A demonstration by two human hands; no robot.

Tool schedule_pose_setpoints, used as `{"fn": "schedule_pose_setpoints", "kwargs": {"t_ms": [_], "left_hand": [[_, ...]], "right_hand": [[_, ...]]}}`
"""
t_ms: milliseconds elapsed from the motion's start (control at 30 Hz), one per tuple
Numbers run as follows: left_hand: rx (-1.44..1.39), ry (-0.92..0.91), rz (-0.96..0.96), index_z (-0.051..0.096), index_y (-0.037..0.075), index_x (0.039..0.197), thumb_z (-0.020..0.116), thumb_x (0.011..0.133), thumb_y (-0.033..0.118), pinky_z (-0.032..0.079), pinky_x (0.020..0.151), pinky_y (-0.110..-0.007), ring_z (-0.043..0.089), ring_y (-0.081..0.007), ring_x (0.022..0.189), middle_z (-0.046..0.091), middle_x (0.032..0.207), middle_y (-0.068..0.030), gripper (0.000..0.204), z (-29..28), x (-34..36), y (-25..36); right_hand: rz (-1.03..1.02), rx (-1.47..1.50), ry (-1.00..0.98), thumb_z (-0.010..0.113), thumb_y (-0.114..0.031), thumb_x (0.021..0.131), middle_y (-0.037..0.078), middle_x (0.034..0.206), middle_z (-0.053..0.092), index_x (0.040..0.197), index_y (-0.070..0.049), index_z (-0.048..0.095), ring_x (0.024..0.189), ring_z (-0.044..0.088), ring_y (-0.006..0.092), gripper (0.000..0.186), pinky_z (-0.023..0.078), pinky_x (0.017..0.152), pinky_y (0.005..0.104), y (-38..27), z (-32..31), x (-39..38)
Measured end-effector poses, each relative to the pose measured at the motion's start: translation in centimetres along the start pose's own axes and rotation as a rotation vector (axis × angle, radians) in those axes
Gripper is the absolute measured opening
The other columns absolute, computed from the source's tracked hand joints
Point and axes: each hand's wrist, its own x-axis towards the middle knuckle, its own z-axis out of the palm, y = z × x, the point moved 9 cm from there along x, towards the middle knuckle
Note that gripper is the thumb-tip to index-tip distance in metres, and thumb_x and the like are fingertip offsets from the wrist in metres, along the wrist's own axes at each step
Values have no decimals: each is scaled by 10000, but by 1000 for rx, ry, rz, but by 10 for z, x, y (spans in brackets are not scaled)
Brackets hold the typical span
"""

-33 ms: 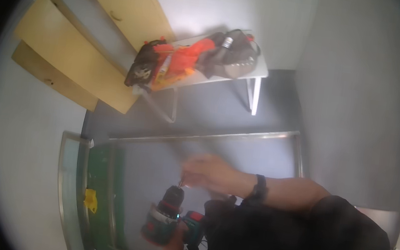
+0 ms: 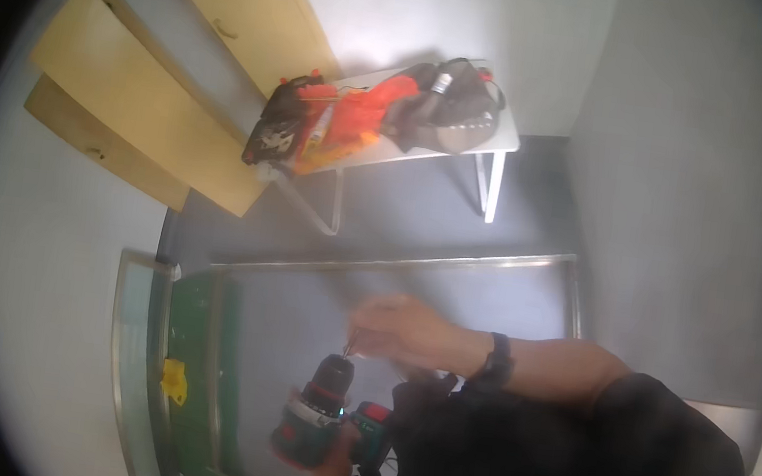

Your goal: The person picks up a power drill and uses it to drive screws into a pre-drilled board, securing it to a wall or frame. They handle the drill, screws, and the board throughout the process.

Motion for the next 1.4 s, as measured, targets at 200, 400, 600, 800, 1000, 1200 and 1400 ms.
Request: {"fn": "schedule_pose_setpoints", "kwargs": {"t_ms": [200, 400, 600, 800, 1000, 1200, 1400], "left_hand": [[17, -15, -30, 316, -68, 1443, 671, 695, 18, 502, 867, -364, 613, -225, 959, 616, 1105, -151, 833, -43, 126, -13], [49, -77, -37, 311, -56, 1456, 689, 690, 31, 492, 887, -358, 601, -242, 1031, 589, 1174, -159, 858, -99, 266, -27], [226, -161, 294, 254, -44, 1482, 617, 792, -31, 517, 754, -332, 598, -209, 858, 560, 1258, -213, 780, -133, 351, -14], [630, -104, 599, 389, -74, 1413, 673, 808, 67, 497, 878, -371, 581, -250, 1033, 499, 1358, -196, 683, -152, 413, -13], [8, 151, -115, 461, -72, 1336, 620, 762, -18, 499, 775, -347, 587, -221, 848, 617, 1140, -189, 598, -203, 494, -102], [686, 146, -253, 552, 9, 1143, 552, 873, 199, 489, 710, -328, 592, -196, 800, 629, 994, -138, 330, -271, 519, -130], [753, 159, -400, 559, 41, 1049, 501, 932, 216, 473, 661, -313, 563, -165, 740, 597, 909, -93, 219, -322, 545, -165]], "right_hand": [[-7, -8, 40, 646, -197, 947, 115, 980, 694, 1011, -34, 620, 914, 703, 228, 177, 565, 814, 329, -22, 6, 128], [-35, -32, 53, 630, -185, 954, 115, 990, 694, 992, -34, 614, 909, 705, 214, 156, 571, 814, 296, -49, 39, 255], [-3, -146, 138, 637, -190, 948, 117, 988, 693, 998, -26, 619, 915, 702, 208, 172, 570, 830, 313, -31, 25, 353], [79, -130, 118, 644, -214, 942, 126, 963, 697, 1018, -23, 631, 858, 703, 214, 206, 569, 825, 334, -27, 29, 449], [195, 42, -13, 661, -303, 925, 133, 940, 698, 1029, -16, 648, 856, 704, 215, 305, 571, 790, 308, -14, 21, 565], [-20, -713, 67, 634, -318, 900, 150, 922, 712, 938, -2, 698, 841, 704, 259, 325, 569, 760, 328, -65, -93, 679], [270, -2057, 572, 516, -195, 858, 215, 841, 692, 803, -26, 721, 773, 679, 390, 272, 547, 709, 471, -176, -254, 756]]}}
